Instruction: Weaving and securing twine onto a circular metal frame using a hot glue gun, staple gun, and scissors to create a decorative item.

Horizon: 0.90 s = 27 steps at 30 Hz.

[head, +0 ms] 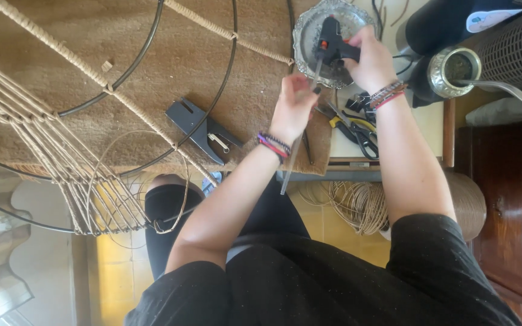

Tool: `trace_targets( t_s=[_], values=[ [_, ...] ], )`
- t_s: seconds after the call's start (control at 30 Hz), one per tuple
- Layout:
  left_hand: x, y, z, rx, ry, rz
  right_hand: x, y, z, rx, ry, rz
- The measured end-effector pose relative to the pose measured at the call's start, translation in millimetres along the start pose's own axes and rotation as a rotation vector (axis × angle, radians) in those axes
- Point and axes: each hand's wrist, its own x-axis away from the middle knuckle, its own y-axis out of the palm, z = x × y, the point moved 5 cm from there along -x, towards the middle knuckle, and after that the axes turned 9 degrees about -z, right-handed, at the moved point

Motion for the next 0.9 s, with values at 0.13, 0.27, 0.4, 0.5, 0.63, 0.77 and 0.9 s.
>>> trace_targets(
  t_s=[0.13,0.27,0.4,0.5,0.63,0.77,0.9],
  values=[
    [13.3,-0.4,-25.3,-0.290,0.166,0.076,-30.9,14.3,25.7,0.066,-0.079,0.110],
    [32.3,17.2,-19.4,-0.307,0.104,-0.021,-66.5,17.1,46.9,0.159,-0.259,0.311],
    [40.4,21.8,-27.2,-0.366,0.253,-0.107,-101.6,20.0,73.7,0.311,-0.358,0.334],
    [69.8,17.9,-33.8,-0.441,0.523,-0.116,-99.6,14.6,69.1,0.394,-0.495,0.400],
    [134.4,-10.7,-16.7,-0.387,0.658,-0.154,-88.5,4.6,53.2,0.471,-0.401,0.378],
    [182.7,-54.0,-18.2,-0.411,0.552,-0.019,5.4,-10.3,-61.6,0.511,-0.538,0.499],
    [205.9,-87.0,-40.3,-0.343,0.570,0.035,80.9,77.2,-162.8,0.299,-0.621,0.189]
  ],
)
